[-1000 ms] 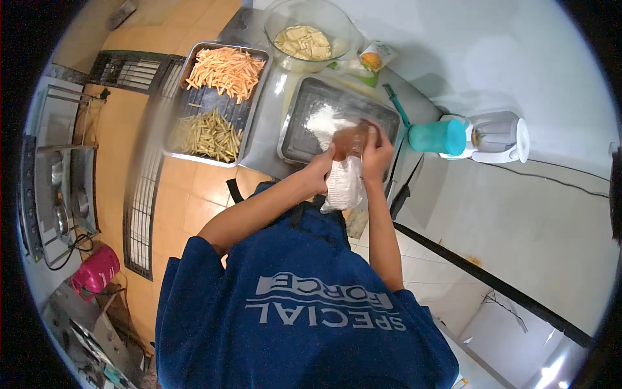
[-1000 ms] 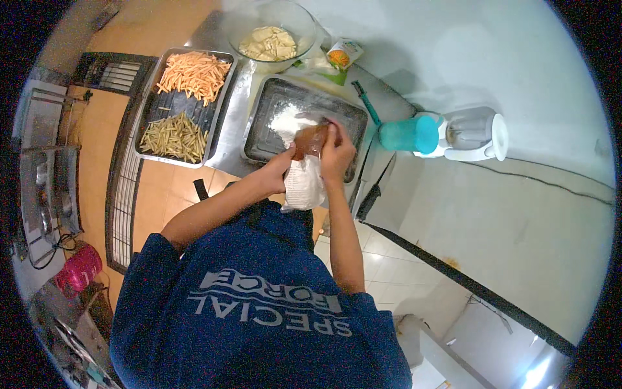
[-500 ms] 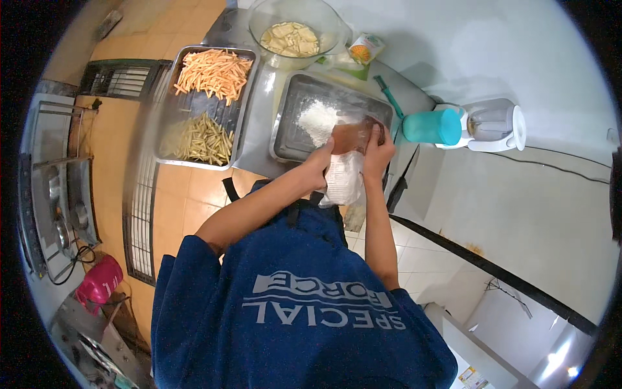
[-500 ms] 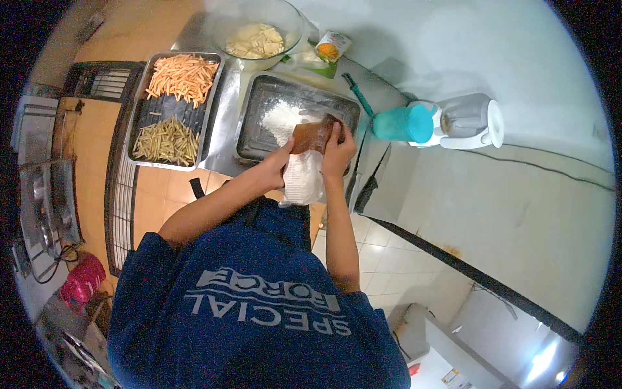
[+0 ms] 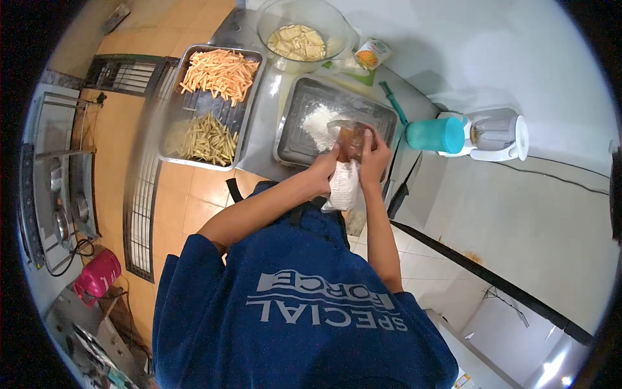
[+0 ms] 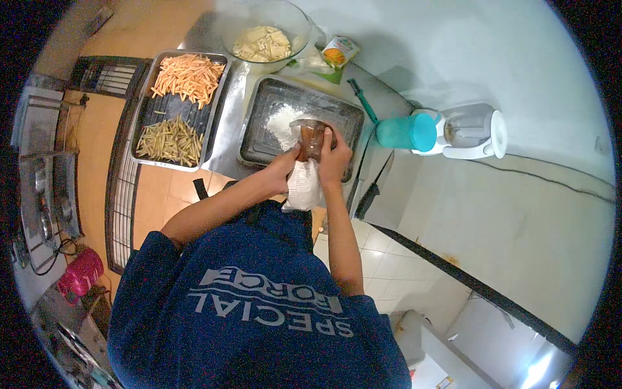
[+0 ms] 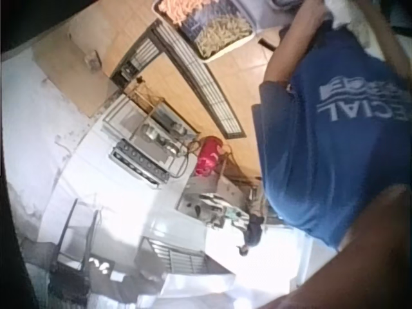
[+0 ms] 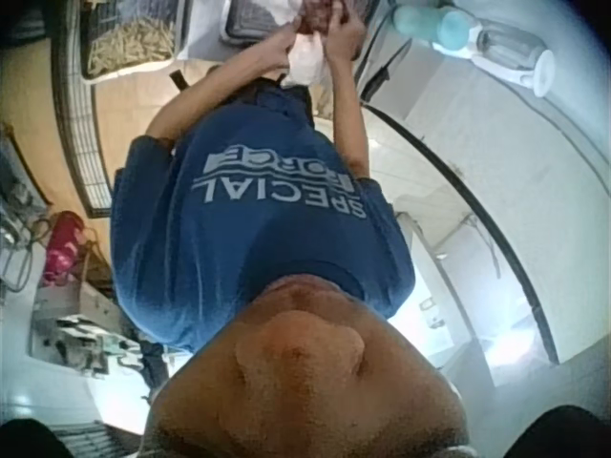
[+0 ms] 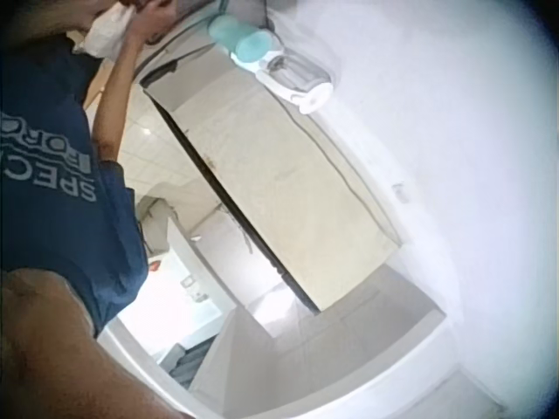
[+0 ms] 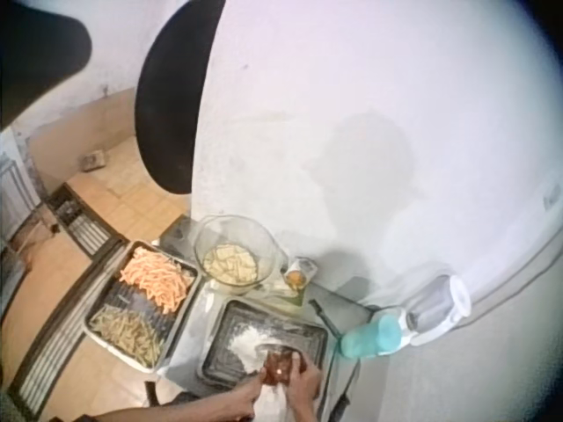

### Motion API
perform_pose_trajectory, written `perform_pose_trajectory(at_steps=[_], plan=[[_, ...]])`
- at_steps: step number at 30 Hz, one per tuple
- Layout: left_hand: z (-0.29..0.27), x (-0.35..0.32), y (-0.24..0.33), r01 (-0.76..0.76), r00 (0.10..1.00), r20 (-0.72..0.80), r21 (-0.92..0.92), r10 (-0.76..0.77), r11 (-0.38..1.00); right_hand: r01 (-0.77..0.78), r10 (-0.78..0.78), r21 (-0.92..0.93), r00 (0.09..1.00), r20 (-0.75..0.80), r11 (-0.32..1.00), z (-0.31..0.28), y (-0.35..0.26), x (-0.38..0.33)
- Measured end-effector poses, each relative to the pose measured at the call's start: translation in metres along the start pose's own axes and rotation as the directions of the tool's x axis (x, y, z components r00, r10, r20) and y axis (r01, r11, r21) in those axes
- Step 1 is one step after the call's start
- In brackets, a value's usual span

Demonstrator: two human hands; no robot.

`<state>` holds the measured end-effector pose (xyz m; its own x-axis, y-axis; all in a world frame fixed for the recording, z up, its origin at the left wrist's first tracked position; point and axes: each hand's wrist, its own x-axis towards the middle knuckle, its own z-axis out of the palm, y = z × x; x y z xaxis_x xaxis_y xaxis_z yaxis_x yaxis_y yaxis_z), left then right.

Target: The person retrieves a metal tray from under a counter, pours flour into it from a bag, and then adds a powder from a plastic container using a spoon.

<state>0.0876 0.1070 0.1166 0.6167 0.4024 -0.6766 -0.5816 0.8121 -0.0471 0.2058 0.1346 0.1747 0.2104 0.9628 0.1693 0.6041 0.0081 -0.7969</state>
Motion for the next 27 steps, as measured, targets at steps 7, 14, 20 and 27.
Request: perform_pose_trajectory(at_steps=[7, 14, 20, 27], plan=[[0.012, -0.006, 0.002, -0.017, 1.0, 0.003, 0.044, 0.017, 0.999, -0.122, 0.128, 0.072, 0.988, -0.083, 0.99, -0.003, 0.023, 0.008], [0.016, -0.006, 0.001, -0.041, 0.997, -0.053, 0.282, 0.058, 0.958, -0.176, 0.213, 0.241, 0.967, -0.137, 0.955, -0.027, 0.025, 0.002], [0.05, -0.039, -0.012, -0.365, 0.929, 0.101, 0.404, 0.355, 0.839, -0.071, 0.213, 0.424, 0.931, -0.297, 0.903, -0.065, 0.011, -0.019], [0.063, -0.049, -0.002, -0.772, 0.49, 0.575, 0.635, 0.655, 0.02, 0.016, 0.102, 0.464, 0.968, -0.228, 0.886, -0.107, 0.007, -0.034]])
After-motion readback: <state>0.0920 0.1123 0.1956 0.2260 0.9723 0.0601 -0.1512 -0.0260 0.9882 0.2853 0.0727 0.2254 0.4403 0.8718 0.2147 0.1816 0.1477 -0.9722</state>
